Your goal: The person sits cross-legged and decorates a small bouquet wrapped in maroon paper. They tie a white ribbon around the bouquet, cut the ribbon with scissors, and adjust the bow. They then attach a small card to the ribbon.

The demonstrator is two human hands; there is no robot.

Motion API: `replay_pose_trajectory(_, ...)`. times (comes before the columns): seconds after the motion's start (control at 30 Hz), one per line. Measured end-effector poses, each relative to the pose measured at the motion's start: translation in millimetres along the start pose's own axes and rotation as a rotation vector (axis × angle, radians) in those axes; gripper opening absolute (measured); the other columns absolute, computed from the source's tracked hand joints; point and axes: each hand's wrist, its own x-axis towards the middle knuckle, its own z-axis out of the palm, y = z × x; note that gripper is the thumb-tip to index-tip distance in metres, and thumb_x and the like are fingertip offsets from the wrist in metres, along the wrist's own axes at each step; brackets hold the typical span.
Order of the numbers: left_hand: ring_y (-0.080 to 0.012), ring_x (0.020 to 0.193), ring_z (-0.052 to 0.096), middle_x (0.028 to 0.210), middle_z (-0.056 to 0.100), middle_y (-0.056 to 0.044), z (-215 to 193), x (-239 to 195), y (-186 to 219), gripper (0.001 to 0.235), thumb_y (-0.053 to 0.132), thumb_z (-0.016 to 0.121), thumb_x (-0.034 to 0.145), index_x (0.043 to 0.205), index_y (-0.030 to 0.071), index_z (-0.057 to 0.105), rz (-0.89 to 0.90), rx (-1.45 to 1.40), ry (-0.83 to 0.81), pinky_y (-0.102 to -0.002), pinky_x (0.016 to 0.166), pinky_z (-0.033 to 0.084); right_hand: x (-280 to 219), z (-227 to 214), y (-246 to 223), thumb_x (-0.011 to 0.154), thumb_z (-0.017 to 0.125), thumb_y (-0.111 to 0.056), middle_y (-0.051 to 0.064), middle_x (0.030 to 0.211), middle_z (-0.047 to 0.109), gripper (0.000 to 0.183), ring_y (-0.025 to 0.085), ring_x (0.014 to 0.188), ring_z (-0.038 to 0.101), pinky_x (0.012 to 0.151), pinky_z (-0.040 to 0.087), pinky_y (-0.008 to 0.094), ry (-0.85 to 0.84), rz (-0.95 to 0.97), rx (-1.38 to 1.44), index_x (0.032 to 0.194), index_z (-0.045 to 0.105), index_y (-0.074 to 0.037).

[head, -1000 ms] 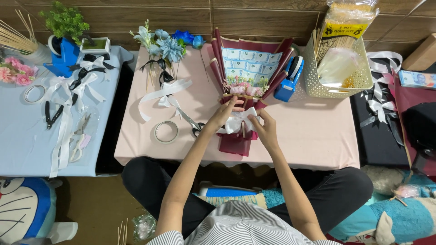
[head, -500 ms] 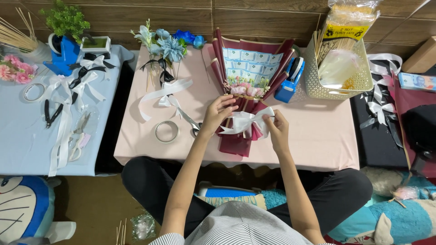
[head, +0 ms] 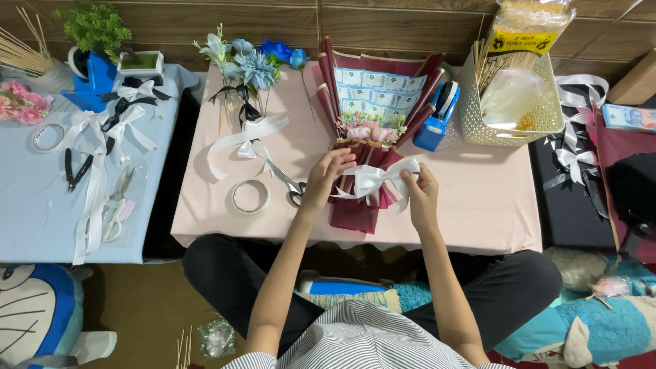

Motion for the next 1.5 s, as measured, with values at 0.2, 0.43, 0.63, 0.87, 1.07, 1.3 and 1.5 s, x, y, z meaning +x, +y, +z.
replay_pose_trajectory(0.2,-0.0267,0.101,0.073,0.107,0.074,-0.014,30,-31,-24,0.055,0.058,0.069,0.092,0.121,0.012,0.068,-0.051,0.310,0.163,-0.040,0.089,0.057,-2,16,11,0.098,0.070,-0.018,-0.006,0.071,0.057,0.010,0.002,0.067,0.054,0.058,0.044,0.016,0.035,0.050,0.003,0.093,0.064,-0.012)
replay_pose_trajectory(0.43,-0.0370,0.103,0.071,0.102,0.074,-0.024,33,-21,-24,0.053,0.050,0.064,0.098,0.114,0.000,0.071,-0.020,0.439,0.311,-0.048,0.085,0.058,1,19,40,0.098,0.072,-0.021,-0.006,0.068,0.059,0.012,0.002,0.062,0.053,0.056,0.045,0.016,0.035,0.115,-0.024,0.092,0.066,-0.012)
replay_pose_trajectory(0.63,-0.0272,0.077,0.074,0.082,0.074,-0.018,5,13,-80,0.045,0.044,0.070,0.095,0.105,0.000,0.072,-0.086,0.396,0.275,-0.038,0.065,0.062,13,9,75,0.095,0.075,-0.021,-0.005,0.061,0.059,0.014,0.002,0.056,0.055,0.050,0.045,0.014,0.043,0.196,-0.075,0.088,0.069,-0.010)
replay_pose_trajectory(0.87,-0.0105,0.056,0.066,0.065,0.071,-0.007,6,23,-69,0.028,0.037,0.070,0.094,0.086,0.011,0.070,-0.115,0.355,0.280,-0.022,0.051,0.059,10,10,97,0.090,0.080,-0.027,0.004,0.069,0.066,0.015,0.016,0.073,0.058,0.071,0.049,0.030,0.141,0.074,-0.446,0.086,0.075,-0.013)
replay_pose_trajectory(1.07,-0.0113,0.054,0.065,0.061,0.070,-0.005,9,32,-85,0.028,0.039,0.069,0.094,0.085,0.013,0.069,-0.089,0.437,0.346,-0.026,0.054,0.059,11,14,126,0.093,0.080,-0.027,0.001,0.073,0.066,0.017,0.021,0.099,0.064,0.120,0.015,0.056,0.224,-0.115,-0.602,0.088,0.073,-0.013)
replay_pose_trajectory(1.3,-0.0210,0.058,0.068,0.063,0.070,-0.009,8,42,-101,0.023,0.035,0.070,0.094,0.090,0.012,0.070,-0.028,0.545,0.438,-0.032,0.057,0.058,10,19,135,0.095,0.077,-0.025,0.000,0.072,0.065,0.016,0.020,0.100,0.064,0.117,0.010,0.066,0.255,-0.204,-0.745,0.086,0.070,-0.014)
replay_pose_trajectory(1.5,-0.0197,0.057,0.067,0.064,0.071,-0.007,3,44,-102,0.016,0.030,0.070,0.093,0.091,0.014,0.070,-0.055,0.545,0.459,-0.030,0.052,0.056,10,24,133,0.095,0.077,-0.025,-0.005,0.070,0.061,0.010,0.015,0.097,0.063,0.118,0.014,0.063,0.239,-0.224,-0.809,0.091,0.070,-0.019)
